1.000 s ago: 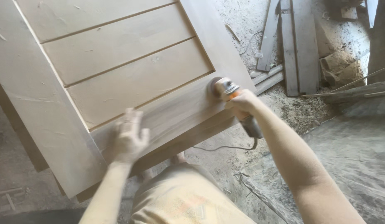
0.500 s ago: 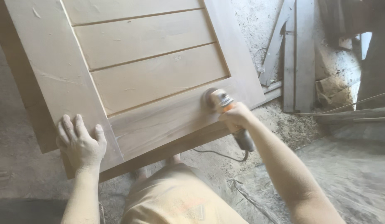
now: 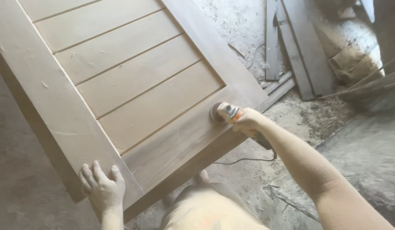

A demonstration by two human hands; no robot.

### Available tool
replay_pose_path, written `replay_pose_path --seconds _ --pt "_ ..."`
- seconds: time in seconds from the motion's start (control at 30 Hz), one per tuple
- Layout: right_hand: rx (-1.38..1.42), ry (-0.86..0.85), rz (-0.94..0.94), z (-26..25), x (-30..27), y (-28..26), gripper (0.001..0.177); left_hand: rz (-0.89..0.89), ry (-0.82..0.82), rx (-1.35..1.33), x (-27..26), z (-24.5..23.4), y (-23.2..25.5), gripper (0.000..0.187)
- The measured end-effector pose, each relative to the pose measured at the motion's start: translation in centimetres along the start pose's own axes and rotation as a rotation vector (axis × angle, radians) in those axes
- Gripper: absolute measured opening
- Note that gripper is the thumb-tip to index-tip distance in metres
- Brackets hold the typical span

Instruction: The person uses an electric sander to smooth the surface of a large wooden door or panel. They move the sander systematically across the flat surfaces and along the edges and grooves of the wood.

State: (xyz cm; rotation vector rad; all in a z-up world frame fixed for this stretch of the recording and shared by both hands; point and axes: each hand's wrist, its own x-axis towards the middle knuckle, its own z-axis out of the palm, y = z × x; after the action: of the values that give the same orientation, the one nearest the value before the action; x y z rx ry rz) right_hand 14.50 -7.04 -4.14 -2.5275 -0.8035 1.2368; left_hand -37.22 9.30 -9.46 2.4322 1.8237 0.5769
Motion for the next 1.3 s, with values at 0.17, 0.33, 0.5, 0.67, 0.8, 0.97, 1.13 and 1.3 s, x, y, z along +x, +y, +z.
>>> replay_pose_path --seconds 0.17,0.33,0.5,0.67,0.8,0.97,1.13,1.3 --pt "-0.015 0.111 0.196 -4.7 1.9 1.8 0.051 -0.005 -0.022 0.032 0.0 0.5 0.1 0.063" --pt "0.159 0.175 0.245 -8.3 4.2 4.3 0.057 -0.004 -0.021 -0.001 0.0 0.8 -0.1 0.063" --pt "0.270 0.183 0.237 -7.8 5.6 2.5 0.062 -0.010 -0.018 0.027 0.3 1.1 0.0 0.062" --pt "-0.073 0.015 0.129 -2.2 4.7 -4.4 0.054 -0.004 -0.001 -0.051 0.8 0.5 0.4 0.058" --pt "-0.160 -0.099 -0.066 4.4 0.0 -10.2 0.043 -0.052 0.014 -0.132 0.1 -0.6 0.8 0.054" --pt "-0.355 -0.190 -0.212 12.9 -7.7 -21.2 0.035 -0.072 0.128 -0.419 -0.1 -0.5 -0.2 0.056" --pt "-0.550 -0.255 -0.182 17.3 -15.0 -27.6 0.029 -0.103 0.221 -0.670 -0.5 0.4 -1.8 0.061" --pt "-0.528 -0.237 -0.158 17.0 -14.3 -26.9 0.027 -0.084 0.178 -0.568 -0.7 0.6 -2.0 0.055"
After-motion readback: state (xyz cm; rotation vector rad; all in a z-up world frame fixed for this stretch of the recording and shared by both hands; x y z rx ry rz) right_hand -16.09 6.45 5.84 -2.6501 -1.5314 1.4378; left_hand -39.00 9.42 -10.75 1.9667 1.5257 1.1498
